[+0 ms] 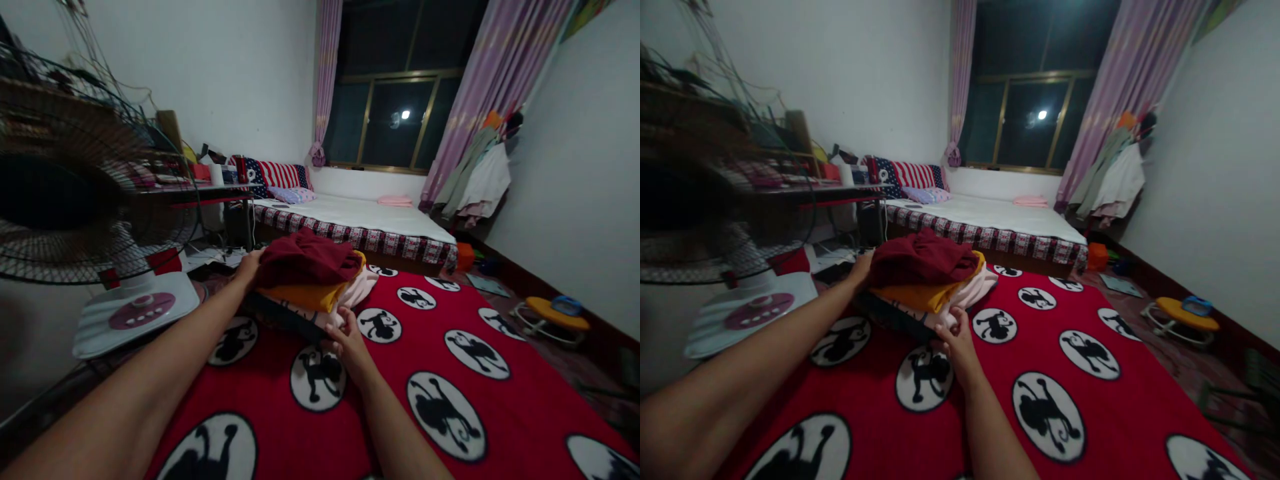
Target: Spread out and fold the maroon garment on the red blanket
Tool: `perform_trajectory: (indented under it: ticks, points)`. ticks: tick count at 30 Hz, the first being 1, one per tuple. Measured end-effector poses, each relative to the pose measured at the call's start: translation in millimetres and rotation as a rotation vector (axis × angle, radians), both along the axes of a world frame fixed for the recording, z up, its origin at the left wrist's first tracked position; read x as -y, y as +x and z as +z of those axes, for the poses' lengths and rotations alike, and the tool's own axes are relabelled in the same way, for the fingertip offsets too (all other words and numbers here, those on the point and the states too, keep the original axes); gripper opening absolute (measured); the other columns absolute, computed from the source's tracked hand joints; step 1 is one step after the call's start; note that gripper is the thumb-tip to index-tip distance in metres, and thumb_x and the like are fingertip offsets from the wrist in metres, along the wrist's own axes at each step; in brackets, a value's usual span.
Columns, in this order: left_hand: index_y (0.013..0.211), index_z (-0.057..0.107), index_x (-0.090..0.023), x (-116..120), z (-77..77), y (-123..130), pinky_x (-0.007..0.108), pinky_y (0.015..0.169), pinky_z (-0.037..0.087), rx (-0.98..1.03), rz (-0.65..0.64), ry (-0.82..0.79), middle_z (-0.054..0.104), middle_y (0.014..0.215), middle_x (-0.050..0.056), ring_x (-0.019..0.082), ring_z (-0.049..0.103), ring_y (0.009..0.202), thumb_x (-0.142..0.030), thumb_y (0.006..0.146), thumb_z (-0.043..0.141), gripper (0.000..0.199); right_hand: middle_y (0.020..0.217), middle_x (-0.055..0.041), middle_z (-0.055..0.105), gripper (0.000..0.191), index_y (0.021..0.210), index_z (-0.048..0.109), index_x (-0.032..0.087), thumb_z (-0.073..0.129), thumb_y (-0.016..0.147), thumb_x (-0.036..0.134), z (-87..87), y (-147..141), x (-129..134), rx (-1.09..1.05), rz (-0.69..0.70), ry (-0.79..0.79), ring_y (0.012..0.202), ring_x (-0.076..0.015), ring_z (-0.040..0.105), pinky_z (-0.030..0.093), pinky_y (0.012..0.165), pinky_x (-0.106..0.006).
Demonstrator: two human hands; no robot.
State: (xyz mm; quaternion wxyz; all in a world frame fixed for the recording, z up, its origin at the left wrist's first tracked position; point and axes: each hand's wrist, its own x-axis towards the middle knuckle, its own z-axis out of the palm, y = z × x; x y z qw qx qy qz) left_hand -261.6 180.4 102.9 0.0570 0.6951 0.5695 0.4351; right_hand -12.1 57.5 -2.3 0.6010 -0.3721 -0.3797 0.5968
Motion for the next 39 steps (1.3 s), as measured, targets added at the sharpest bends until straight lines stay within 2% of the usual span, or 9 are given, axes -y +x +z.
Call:
perform_trajectory:
  ticks: [5, 9, 15, 20, 25, 28, 34, 37, 39]
  points:
    - [0.111, 0.063, -0.014, 36.1, 16.0, 13.2, 0.035, 0.099, 0.044, 0.011, -0.018, 0.247, 0.064, 0.113, 0.008, 0.023, 0.058, 0.109, -0.001, 0.07, 0.045, 0.046, 0.093, -0.0013, 0.061, 0.061, 0.107, 0.049, 0.025, 0.077, 0.058, 0.05, 0.6, 6.7, 10.9, 0.0, -0.101, -0.038, 0.079, -0.0179, 0.063, 0.053, 0.061, -0.028]
    - [0.107, 0.064, -0.017, 109.5, 22.3, 46.6, 0.035, 0.096, 0.045, -0.02, -0.321, 0.433, 0.066, 0.107, 0.005, 0.02, 0.059, 0.104, -0.003, 0.07, 0.044, 0.045, 0.104, -0.0084, 0.064, 0.06, 0.094, 0.06, 0.02, 0.055, 0.066, 0.073, 20.4, 29.6, 29.5, 0.203, -0.41, -0.108, 0.091, -0.0236, 0.061, 0.05, 0.055, -0.027]
    - [0.098, 0.066, -0.021, 199.6, -27.5, 87.7, 0.034, 0.089, 0.047, -0.21, -0.639, 0.301, 0.068, 0.1, 0.003, 0.02, 0.056, 0.097, -0.004, 0.082, 0.046, 0.032, 0.117, -0.0109, 0.061, 0.073, 0.124, 0.048, 0.021, 0.06, 0.067, 0.066, 59.0, 17.9, 49.1, 0.333, -0.315, 0.028, 0.101, -0.0261, 0.061, 0.052, 0.064, -0.031]
    - [0.099, 0.064, -0.023, 237.3, -64.3, 102.2, 0.032, 0.083, 0.049, -0.373, -0.857, 0.272, 0.07, 0.097, 0.002, 0.019, 0.057, 0.095, -0.018, 0.09, 0.051, 0.017, 0.114, -0.0124, 0.064, 0.074, 0.126, 0.052, 0.019, 0.075, 0.06, 0.046, 59.7, -3.0, 47.2, 0.816, -0.353, 0.155, 0.108, -0.0311, 0.058, 0.045, 0.088, -0.041]
    - [0.11, 0.06, -0.029, 277.0, -46.7, 98.0, 0.031, 0.089, 0.05, -0.476, -0.996, 0.171, 0.064, 0.12, 0.003, 0.02, 0.057, 0.107, -0.017, 0.083, 0.054, 0.03, 0.086, -0.0046, 0.071, 0.031, 0.097, 0.069, 0.02, 0.065, 0.073, 0.04, 72.6, 23.8, 57.9, 0.769, -0.173, 0.287, 0.091, -0.0273, 0.063, 0.048, 0.079, -0.038]
    - [0.122, 0.053, -0.032, 294.0, -21.9, 88.2, 0.032, 0.093, 0.048, -0.393, -0.983, 0.193, 0.058, 0.129, 0.005, 0.02, 0.057, 0.111, -0.018, 0.082, 0.057, 0.043, 0.092, -0.0063, 0.071, 0.04, 0.104, 0.068, 0.017, 0.065, 0.075, 0.044, 108.9, 56.2, 88.5, 0.476, -0.341, 0.372, 0.09, -0.0253, 0.063, 0.049, 0.077, -0.036]
    - [0.126, 0.051, -0.032, 261.4, 6.4, 76.8, 0.04, 0.1, 0.043, -0.239, -0.633, 0.386, 0.057, 0.127, 0.007, 0.022, 0.052, 0.118, -0.018, 0.087, 0.051, 0.042, 0.108, -0.0104, 0.066, 0.042, 0.114, 0.064, 0.017, 0.057, 0.083, 0.044, 166.5, 126.1, 139.4, 0.606, -1.218, 0.416, 0.093, -0.024, 0.06, 0.045, 0.084, -0.04]
    - [0.126, 0.053, -0.026, 203.9, 6.2, 78.4, 0.042, 0.107, 0.035, -0.291, -0.361, 0.335, 0.051, 0.134, 0.008, 0.024, 0.046, 0.125, -0.024, 0.088, 0.053, 0.038, 0.116, -0.0127, 0.061, 0.044, 0.119, 0.06, 0.016, 0.053, 0.084, 0.041, 129.5, 143.0, 131.5, 0.974, -1.216, 0.537, 0.106, -0.027, 0.055, 0.041, 0.092, -0.044]
    - [0.132, 0.048, -0.022, 161.2, 5.5, 78.8, 0.044, 0.11, 0.031, -0.346, -0.171, 0.228, 0.044, 0.14, 0.011, 0.028, 0.04, 0.13, -0.03, 0.086, 0.056, 0.048, 0.119, -0.012, 0.059, 0.038, 0.117, 0.062, 0.019, 0.047, 0.087, 0.036, 87.0, 141.5, 121.3, 1.292, -0.975, 0.509, 0.109, -0.027, 0.053, 0.041, 0.093, -0.043]
